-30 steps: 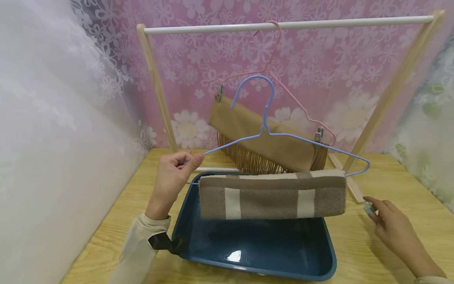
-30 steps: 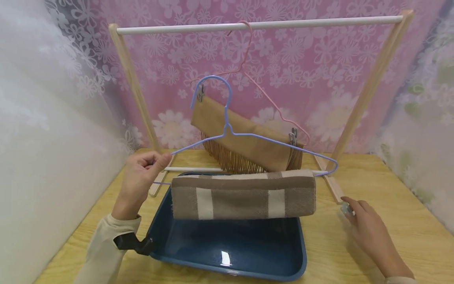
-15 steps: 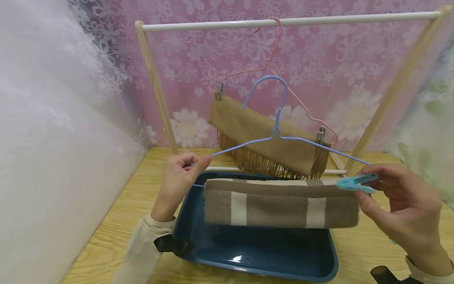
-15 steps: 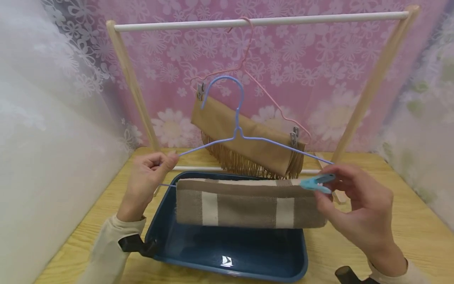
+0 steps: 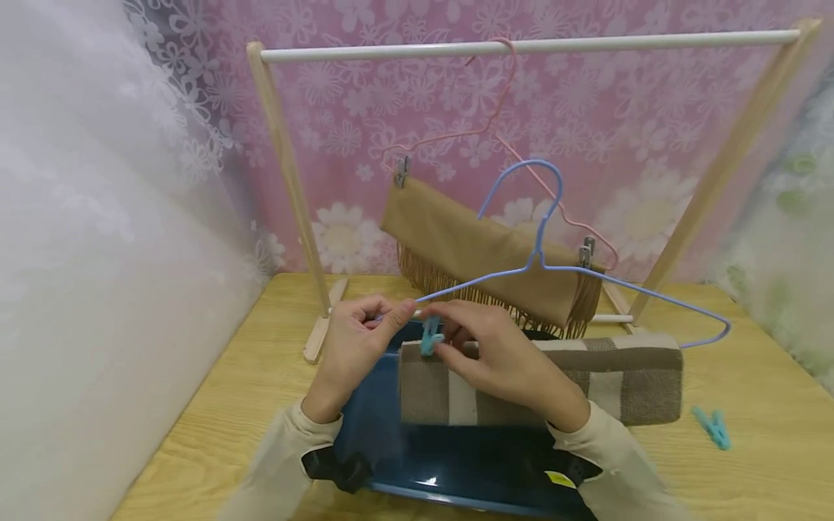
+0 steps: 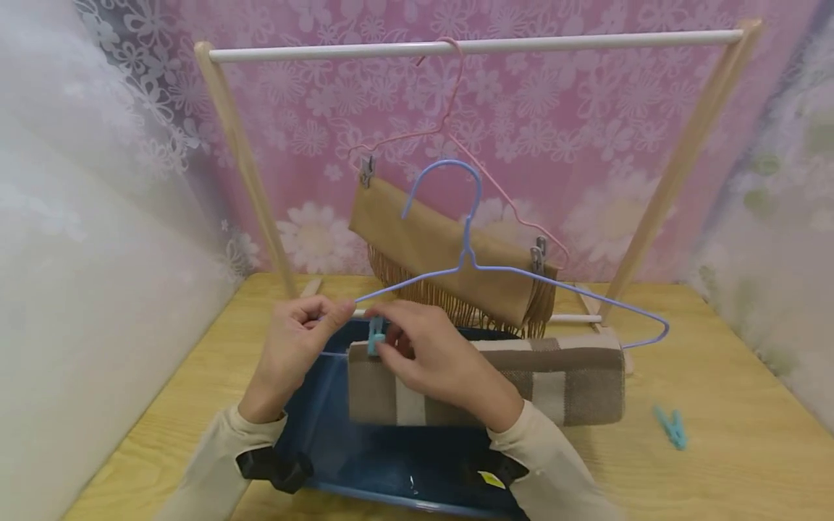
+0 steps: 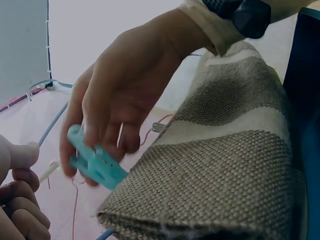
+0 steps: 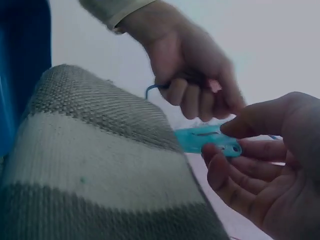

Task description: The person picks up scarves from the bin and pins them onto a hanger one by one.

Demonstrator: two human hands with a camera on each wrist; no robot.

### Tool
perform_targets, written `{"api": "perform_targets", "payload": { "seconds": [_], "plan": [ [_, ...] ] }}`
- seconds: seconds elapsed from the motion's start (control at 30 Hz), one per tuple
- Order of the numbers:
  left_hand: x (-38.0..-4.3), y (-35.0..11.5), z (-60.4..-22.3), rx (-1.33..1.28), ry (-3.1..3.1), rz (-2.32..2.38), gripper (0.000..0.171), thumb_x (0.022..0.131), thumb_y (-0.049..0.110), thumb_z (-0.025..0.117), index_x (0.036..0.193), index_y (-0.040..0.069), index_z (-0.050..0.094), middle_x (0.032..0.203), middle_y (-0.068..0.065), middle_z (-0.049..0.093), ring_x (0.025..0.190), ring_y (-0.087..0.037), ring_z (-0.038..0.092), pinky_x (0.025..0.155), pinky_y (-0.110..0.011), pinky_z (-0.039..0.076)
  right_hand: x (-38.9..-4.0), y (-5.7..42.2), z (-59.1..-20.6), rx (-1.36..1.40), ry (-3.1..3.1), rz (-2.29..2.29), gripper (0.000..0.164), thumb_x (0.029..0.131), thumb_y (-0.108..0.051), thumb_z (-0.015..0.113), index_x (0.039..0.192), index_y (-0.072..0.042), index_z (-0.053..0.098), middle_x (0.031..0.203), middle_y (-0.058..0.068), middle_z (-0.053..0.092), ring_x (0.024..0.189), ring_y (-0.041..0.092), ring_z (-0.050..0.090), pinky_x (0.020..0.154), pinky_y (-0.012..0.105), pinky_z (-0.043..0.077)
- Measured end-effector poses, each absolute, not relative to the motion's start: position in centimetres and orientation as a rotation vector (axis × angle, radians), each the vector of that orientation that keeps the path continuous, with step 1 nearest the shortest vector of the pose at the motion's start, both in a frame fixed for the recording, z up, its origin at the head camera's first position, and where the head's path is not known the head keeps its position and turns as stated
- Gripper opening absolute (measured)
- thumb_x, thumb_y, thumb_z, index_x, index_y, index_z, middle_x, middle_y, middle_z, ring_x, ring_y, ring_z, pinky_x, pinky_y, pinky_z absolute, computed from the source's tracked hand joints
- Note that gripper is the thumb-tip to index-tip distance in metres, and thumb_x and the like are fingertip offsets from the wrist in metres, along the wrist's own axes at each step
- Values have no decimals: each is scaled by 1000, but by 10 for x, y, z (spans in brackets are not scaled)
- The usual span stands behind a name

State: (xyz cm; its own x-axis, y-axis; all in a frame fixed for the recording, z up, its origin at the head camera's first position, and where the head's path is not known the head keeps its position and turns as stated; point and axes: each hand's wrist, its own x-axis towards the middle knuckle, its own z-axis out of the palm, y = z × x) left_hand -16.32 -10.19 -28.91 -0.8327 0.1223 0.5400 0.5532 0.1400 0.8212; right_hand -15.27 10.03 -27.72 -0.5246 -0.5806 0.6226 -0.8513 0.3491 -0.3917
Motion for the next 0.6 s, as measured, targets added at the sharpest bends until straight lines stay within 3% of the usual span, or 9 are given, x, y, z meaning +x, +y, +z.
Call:
{"api": "perform_targets", "payload": {
  "seconds": [0.13,0.33,0.6],
  "plan": [
    [-162,-100,-290,-614,-2096,-1735,25,87,19,72,67,4,68,52,5,31,44,-6,22,44,-21,19,-156,92,-281,1247,-2279,989,41,86,-4,71,125,1,59,93,4,65,74,7,62,63,19,53],
    [-163,-99,-291,-611,-2104,-1738,26,88,20,71,68,4,68,49,5,29,40,-7,20,42,-21,19,-156,90,-283,1191,-2174,981,40,81,-9,76,118,-1,65,95,4,68,73,7,62,60,14,50],
    [-163,-97,-292,-627,-2099,-1733,27,89,19,70,67,3,67,48,7,28,40,-5,20,41,-21,18,-161,83,-287,1103,-2038,1156,29,75,6,77,103,0,69,89,8,72,71,12,69,63,24,55]
  ]
}}
